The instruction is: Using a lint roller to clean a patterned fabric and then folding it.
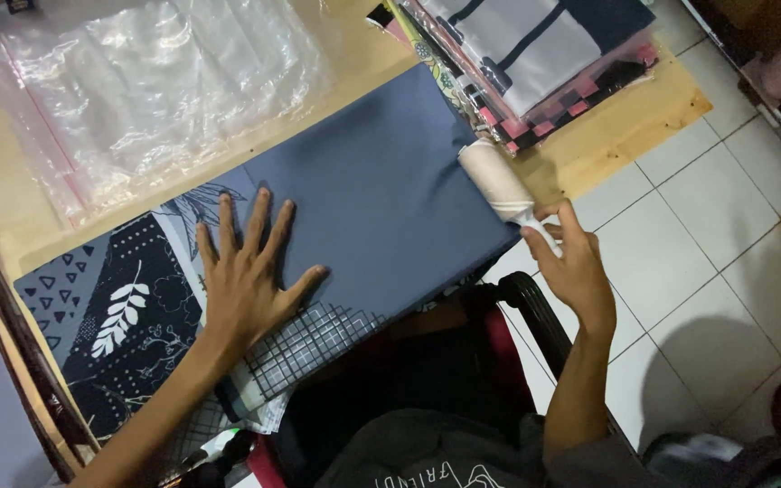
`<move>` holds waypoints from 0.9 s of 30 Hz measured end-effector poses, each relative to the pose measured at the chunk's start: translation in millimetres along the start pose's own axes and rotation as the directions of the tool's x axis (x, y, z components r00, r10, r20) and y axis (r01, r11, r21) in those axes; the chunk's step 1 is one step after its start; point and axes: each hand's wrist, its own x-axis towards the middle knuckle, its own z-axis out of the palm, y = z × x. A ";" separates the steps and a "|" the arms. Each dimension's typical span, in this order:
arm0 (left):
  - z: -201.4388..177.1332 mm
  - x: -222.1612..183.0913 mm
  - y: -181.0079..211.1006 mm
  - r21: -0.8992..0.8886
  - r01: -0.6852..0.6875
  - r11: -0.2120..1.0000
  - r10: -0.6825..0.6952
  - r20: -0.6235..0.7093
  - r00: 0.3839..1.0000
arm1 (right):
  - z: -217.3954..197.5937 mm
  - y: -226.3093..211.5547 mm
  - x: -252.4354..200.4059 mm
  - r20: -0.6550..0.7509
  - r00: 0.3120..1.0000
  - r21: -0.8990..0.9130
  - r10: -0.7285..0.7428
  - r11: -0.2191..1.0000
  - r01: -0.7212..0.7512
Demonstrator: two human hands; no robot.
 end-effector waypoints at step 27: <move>0.9 -0.9 -2.5 0.020 -0.015 1.000 0.016 -0.020 1.000 | 18.9 -7.7 -12.7 0.081 0.994 -0.033 -0.066 0.997 0.069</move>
